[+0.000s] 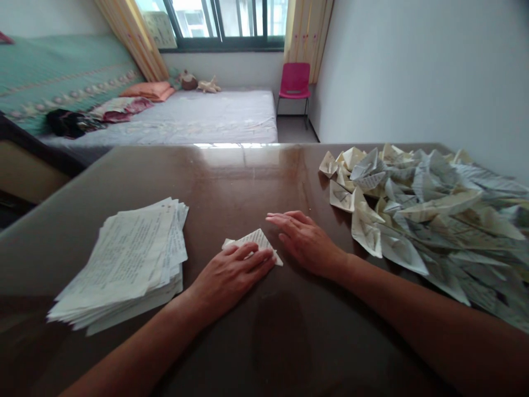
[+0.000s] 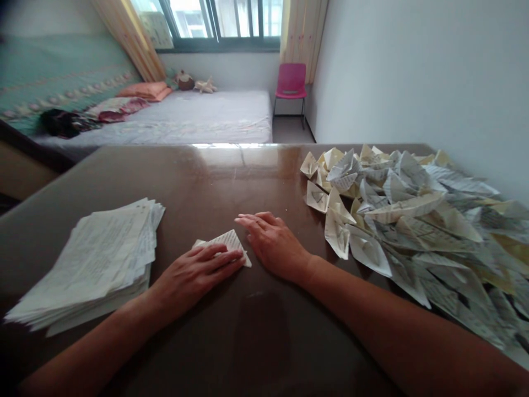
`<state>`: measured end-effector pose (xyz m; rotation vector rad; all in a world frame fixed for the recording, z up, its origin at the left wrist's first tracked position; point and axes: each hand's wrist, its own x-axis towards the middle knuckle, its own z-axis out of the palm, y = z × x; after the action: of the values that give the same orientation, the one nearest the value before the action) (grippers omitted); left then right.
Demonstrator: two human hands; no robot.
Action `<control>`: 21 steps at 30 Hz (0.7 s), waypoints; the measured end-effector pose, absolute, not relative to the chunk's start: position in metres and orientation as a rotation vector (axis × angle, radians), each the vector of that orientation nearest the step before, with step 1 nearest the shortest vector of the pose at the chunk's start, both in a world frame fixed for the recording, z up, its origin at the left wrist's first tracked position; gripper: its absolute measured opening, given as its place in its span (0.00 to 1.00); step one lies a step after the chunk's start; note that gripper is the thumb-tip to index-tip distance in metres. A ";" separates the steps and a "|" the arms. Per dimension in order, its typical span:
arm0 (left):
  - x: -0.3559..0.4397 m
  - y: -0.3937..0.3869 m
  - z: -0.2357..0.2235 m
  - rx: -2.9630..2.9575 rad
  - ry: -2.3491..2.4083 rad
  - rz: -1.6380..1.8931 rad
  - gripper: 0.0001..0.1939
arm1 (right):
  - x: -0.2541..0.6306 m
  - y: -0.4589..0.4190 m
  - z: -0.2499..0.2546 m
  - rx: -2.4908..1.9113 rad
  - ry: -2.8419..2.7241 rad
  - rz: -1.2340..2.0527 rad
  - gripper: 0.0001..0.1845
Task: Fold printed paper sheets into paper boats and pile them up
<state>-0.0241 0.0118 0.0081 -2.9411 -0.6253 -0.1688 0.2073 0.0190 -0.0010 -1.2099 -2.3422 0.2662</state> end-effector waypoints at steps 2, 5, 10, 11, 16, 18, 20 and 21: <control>-0.025 0.014 0.007 -2.949 -0.606 -0.171 0.18 | 0.202 0.022 -0.005 -1.212 -2.414 0.296 0.24; -0.024 0.015 0.006 -2.978 -0.600 -0.210 0.18 | 0.196 0.024 -0.007 -1.174 -2.539 0.331 0.24; -0.021 0.010 0.009 -3.060 -0.588 -0.323 0.16 | 0.198 0.025 -0.006 -1.141 -2.497 0.370 0.21; -0.020 0.007 0.010 -3.066 -0.610 -0.347 0.16 | 0.199 0.026 -0.005 -1.163 -2.457 0.363 0.19; -0.018 -0.002 0.011 -3.025 -0.803 -0.516 0.07 | 0.205 0.022 0.003 -1.344 -2.347 0.358 0.08; -0.018 -0.004 0.010 -3.013 -0.862 -0.540 0.08 | 0.206 0.015 0.006 -1.424 -2.321 0.446 0.05; -0.019 -0.005 0.009 -3.000 -0.922 -0.530 0.12 | 0.203 0.007 0.009 -1.469 -2.309 0.592 0.05; -0.019 -0.006 0.008 -2.993 -0.951 -0.520 0.15 | 0.201 0.002 0.009 -1.470 -2.306 0.678 0.06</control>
<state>-0.0192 -0.0057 0.0084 -2.9925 -0.9512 -0.5199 0.2015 0.0018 0.0095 -1.4696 -2.3062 0.6775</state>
